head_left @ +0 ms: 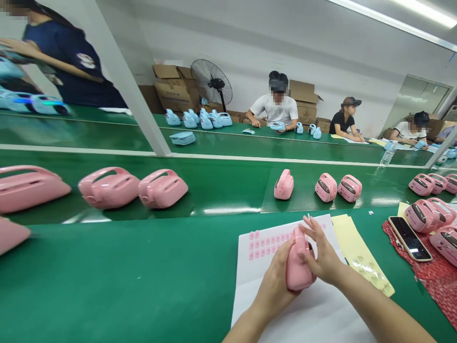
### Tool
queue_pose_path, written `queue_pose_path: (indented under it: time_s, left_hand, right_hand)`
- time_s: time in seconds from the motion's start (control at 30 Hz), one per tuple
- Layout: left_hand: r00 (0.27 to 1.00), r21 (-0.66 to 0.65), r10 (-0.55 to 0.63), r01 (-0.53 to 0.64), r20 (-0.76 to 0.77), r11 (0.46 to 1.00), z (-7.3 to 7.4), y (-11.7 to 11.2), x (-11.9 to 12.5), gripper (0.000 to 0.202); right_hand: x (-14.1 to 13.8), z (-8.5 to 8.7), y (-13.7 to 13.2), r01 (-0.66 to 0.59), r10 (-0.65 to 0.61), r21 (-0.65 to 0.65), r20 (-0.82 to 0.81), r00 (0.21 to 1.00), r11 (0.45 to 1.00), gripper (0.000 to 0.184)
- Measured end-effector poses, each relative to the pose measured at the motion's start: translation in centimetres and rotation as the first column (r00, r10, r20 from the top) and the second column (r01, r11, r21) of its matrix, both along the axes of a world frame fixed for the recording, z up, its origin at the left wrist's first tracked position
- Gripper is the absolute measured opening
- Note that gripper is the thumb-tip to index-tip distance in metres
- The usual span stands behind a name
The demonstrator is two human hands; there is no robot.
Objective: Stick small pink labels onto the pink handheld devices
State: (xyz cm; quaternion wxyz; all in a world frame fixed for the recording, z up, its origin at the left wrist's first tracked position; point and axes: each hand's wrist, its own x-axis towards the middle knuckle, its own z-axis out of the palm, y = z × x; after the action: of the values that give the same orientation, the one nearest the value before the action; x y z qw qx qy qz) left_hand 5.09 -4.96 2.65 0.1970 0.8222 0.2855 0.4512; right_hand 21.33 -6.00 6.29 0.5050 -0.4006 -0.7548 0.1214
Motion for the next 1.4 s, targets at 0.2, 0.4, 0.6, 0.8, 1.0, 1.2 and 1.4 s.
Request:
queue_pose_path:
  time_s: [0.2, 0.4, 0.6, 0.8, 1.0, 1.2, 1.4]
  left_hand:
    - [0.971, -0.075, -0.116, 0.134, 0.211, 0.988, -0.2, -0.4, -0.9, 0.083]
    - [0.914, -0.471, 0.12, 0.084, 0.387, 0.878, -0.3, -0.9, -0.4, 0.078]
    - [0.914, -0.575, 0.23, 0.005, 0.335, 0.818, -0.9, -0.1, 0.9, 0.063]
    - [0.995, -0.504, 0.029, 0.024, 0.099, 0.864, -2.2, 1.4, -0.2, 0.028]
    - [0.998, -0.468, -0.056, 0.046, -0.009, 0.883, -1.8, 1.8, -1.1, 0.026]
    - [0.998, -0.468, -0.059, 0.042, -0.022, 0.883, -1.8, 1.4, -0.8, 0.027]
    - [0.997, -0.47, -0.069, 0.042, -0.041, 0.882, -0.5, 1.1, -0.8, 0.026]
  right_hand:
    - [3.6, 0.9, 2.7, -0.122, 0.057, -0.572, -0.131, 0.99, 0.811, 0.064]
    - [3.9, 1.5, 3.2, -0.248, -0.109, -0.647, -0.459, 0.882, 0.721, 0.04]
    - [4.7, 4.0, 5.1, 0.101, -0.294, -0.473, -0.354, 0.888, 0.875, 0.044]
    - [4.6, 4.3, 12.2, 0.619, -0.658, -0.3, -0.042, 0.752, 0.726, 0.04]
    - [4.2, 2.0, 18.2, 0.657, -0.704, -0.354, -0.004, 0.711, 0.666, 0.039]
    - [2.5, 2.3, 19.5, 0.636, -0.663, -0.284, 0.005, 0.749, 0.717, 0.049]
    - [-3.1, 1.9, 21.6, 0.5, -0.561, -0.423, -0.023, 0.827, 0.756, 0.063]
